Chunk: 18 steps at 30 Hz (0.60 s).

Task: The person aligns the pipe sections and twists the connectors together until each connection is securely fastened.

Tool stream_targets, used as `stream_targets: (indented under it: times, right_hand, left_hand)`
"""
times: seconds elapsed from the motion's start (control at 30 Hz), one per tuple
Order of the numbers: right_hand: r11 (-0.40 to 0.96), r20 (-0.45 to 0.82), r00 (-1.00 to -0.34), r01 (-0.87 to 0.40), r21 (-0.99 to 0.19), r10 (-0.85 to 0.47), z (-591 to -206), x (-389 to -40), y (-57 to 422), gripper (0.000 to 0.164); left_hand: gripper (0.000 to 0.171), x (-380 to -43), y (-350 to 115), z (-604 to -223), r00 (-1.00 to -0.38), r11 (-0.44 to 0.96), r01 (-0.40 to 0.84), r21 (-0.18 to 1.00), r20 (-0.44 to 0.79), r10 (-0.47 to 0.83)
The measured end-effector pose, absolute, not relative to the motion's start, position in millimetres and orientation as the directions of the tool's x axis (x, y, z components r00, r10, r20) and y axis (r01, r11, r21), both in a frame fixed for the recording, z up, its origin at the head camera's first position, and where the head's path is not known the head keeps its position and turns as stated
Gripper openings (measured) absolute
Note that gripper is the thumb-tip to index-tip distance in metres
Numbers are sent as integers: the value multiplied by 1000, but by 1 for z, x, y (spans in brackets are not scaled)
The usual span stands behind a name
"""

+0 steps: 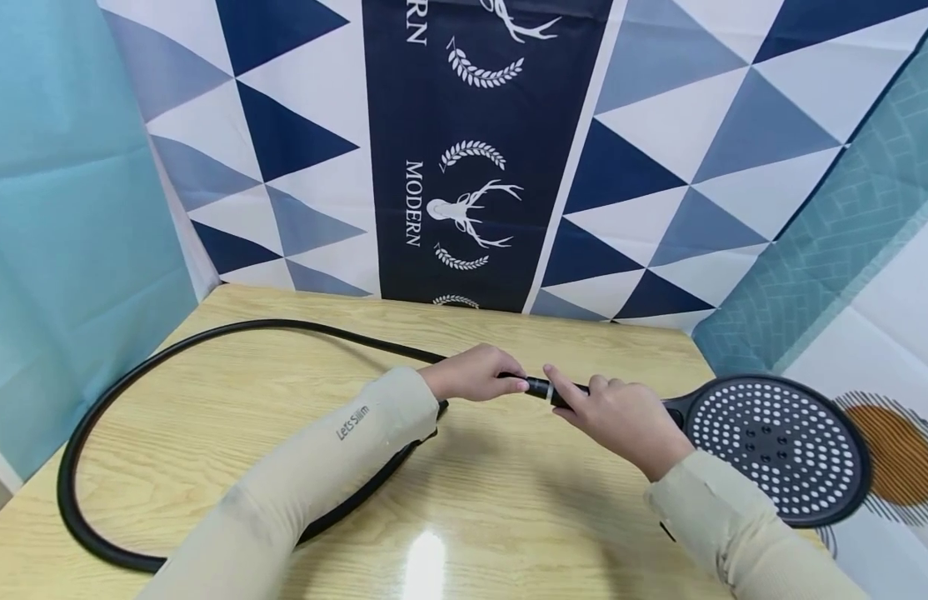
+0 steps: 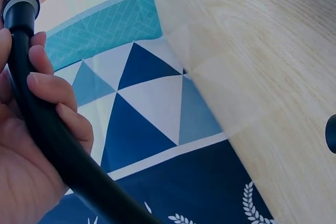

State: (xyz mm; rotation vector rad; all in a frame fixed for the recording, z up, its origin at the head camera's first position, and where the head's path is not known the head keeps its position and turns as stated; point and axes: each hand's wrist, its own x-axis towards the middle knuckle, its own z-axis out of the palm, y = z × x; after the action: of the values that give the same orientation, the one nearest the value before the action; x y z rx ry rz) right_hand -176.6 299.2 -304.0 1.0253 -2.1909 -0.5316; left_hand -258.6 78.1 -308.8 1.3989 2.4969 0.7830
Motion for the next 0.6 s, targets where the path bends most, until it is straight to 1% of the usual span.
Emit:
stream_targets:
  times: [0.17,0.3,0.4,0.6]
  right_hand:
    - [611,400,-468,-519,597,-788,-306,-177,300,65]
    - [603,409,-446,-527,599,-796,-307,-177,300,61]
    - [602,412,-442,-518,607,-797,-304,-178,300,61]
    - [615,416,-455,-518,595,-787,-303,-181,300,61]
  left_hand:
    - [23,-260,77,-312,-515,390,748,536,99,852]
    - [25,-258,76,-312,-516,389,746,541,99,851]
    - [25,-258,78,-310,-537,408,749,522,118,835]
    - [24,-259,80,-311,-595,466,728,503,125,794]
